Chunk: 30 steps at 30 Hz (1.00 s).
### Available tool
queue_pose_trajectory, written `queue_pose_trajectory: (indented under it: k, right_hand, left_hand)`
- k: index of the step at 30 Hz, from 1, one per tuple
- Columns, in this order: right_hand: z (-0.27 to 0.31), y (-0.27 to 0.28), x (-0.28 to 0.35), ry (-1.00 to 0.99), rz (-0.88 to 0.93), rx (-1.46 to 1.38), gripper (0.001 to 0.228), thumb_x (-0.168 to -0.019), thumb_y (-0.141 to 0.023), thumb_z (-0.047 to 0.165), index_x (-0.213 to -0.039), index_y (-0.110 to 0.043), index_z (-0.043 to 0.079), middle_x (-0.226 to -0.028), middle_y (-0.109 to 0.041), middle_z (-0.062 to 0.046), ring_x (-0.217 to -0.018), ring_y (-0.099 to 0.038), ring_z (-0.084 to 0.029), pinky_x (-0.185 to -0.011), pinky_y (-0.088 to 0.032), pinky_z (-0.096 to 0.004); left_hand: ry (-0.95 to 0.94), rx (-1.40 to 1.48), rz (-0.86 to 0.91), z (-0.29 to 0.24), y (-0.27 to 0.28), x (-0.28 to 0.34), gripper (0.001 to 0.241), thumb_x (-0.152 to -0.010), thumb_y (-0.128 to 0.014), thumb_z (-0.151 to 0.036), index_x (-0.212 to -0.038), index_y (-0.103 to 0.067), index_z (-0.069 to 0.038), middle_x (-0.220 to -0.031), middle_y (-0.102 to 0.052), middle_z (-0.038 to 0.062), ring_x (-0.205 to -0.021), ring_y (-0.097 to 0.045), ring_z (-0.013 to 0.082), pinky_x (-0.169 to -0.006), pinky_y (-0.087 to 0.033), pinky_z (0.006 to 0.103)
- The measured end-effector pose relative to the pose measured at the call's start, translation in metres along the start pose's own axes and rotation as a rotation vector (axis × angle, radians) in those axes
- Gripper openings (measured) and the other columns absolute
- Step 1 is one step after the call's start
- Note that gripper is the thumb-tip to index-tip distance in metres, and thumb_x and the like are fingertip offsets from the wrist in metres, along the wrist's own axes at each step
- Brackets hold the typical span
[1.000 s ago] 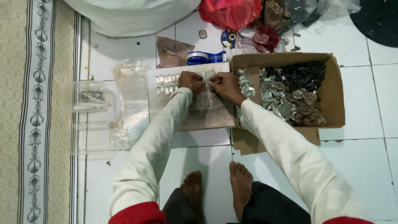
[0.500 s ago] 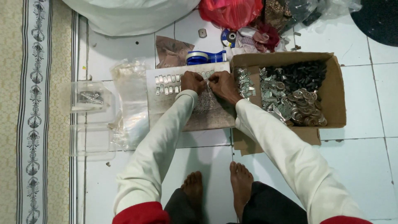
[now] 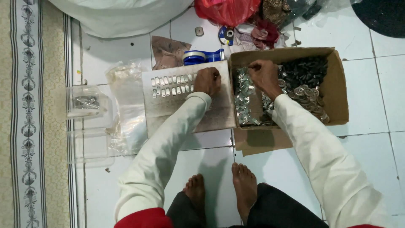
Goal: Packing small metal components from a cardboard box into a plastic bag while sitting on the floor.
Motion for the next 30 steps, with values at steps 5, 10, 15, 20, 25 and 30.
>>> queue_pose_trajectory:
  k: [5, 10, 15, 20, 25, 30]
  right_hand:
    - [-0.013, 0.023, 0.035, -0.05, 0.176, 0.206, 0.022, -0.088, -0.068, 0.007, -0.105, -0.081, 0.011, -0.092, -0.077, -0.019, -0.09, -0.074, -0.043, -0.076, -0.06, -0.056]
    - [-0.044, 0.013, 0.044, 0.079, 0.303, 0.485, 0.025, -0.09, -0.069, 0.007, -0.114, -0.077, 0.011, -0.098, -0.075, -0.021, -0.09, -0.074, -0.046, -0.073, -0.062, -0.058]
    - [-0.031, 0.001, 0.065, -0.097, 0.196, 0.491, 0.026, -0.092, -0.056, 0.004, -0.114, -0.07, 0.008, -0.095, -0.067, -0.018, -0.092, -0.072, -0.045, -0.073, -0.062, -0.058]
    - [-0.046, -0.008, 0.066, -0.073, 0.104, 0.34, 0.033, -0.094, -0.048, 0.001, -0.122, -0.064, 0.005, -0.101, -0.063, -0.022, -0.097, -0.068, -0.051, -0.077, -0.059, -0.064]
    - [-0.061, -0.005, 0.062, -0.081, -0.002, 0.204, 0.026, -0.089, -0.053, 0.003, -0.108, -0.07, 0.008, -0.09, -0.065, -0.021, -0.093, -0.067, -0.053, -0.072, -0.06, -0.061]
    - [-0.076, -0.006, 0.066, -0.154, -0.033, 0.117, 0.04, -0.083, -0.047, 0.007, -0.11, -0.076, 0.012, -0.092, -0.075, -0.018, -0.097, -0.07, -0.045, -0.08, -0.06, -0.056]
  left_hand:
    - [-0.288, -0.303, 0.181, -0.064, -0.05, 0.005, 0.02, -0.085, -0.074, -0.002, -0.105, -0.076, -0.004, -0.101, -0.075, 0.019, -0.094, -0.076, 0.0368, -0.078, -0.068, 0.0479]
    - [-0.479, -0.546, 0.22, -0.068, -0.136, -0.012, 0.011, -0.088, -0.068, -0.006, -0.091, -0.078, -0.009, -0.096, -0.075, 0.013, -0.085, -0.077, 0.0322, -0.067, -0.065, 0.0451]
    - [-0.497, -0.7, 0.203, -0.046, -0.188, -0.026, 0.017, -0.089, -0.063, -0.004, -0.082, -0.078, -0.01, -0.083, -0.075, 0.013, -0.079, -0.076, 0.0287, -0.062, -0.064, 0.0406]
    - [-0.382, -0.528, 0.209, -0.025, -0.209, -0.035, 0.022, -0.092, -0.055, -0.008, -0.082, -0.074, -0.004, -0.081, -0.073, 0.016, -0.078, -0.076, 0.0332, -0.064, -0.064, 0.0443]
    - [-0.361, -0.441, 0.19, -0.021, -0.215, -0.042, 0.025, -0.095, -0.053, -0.014, -0.083, -0.071, -0.002, -0.084, -0.072, 0.019, -0.08, -0.077, 0.0367, -0.068, -0.064, 0.0475]
    - [-0.351, -0.433, 0.255, -0.032, -0.199, -0.044, 0.034, -0.097, -0.046, -0.022, -0.086, -0.073, -0.004, -0.09, -0.074, 0.017, -0.085, -0.077, 0.0351, -0.073, -0.065, 0.0489]
Point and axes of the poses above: each hand's wrist, its own x-axis away from the middle knuckle, its own y-axis out of the back of the hand, z = x × y, the point moved 2 cm from there along -x, towards the middle knuckle
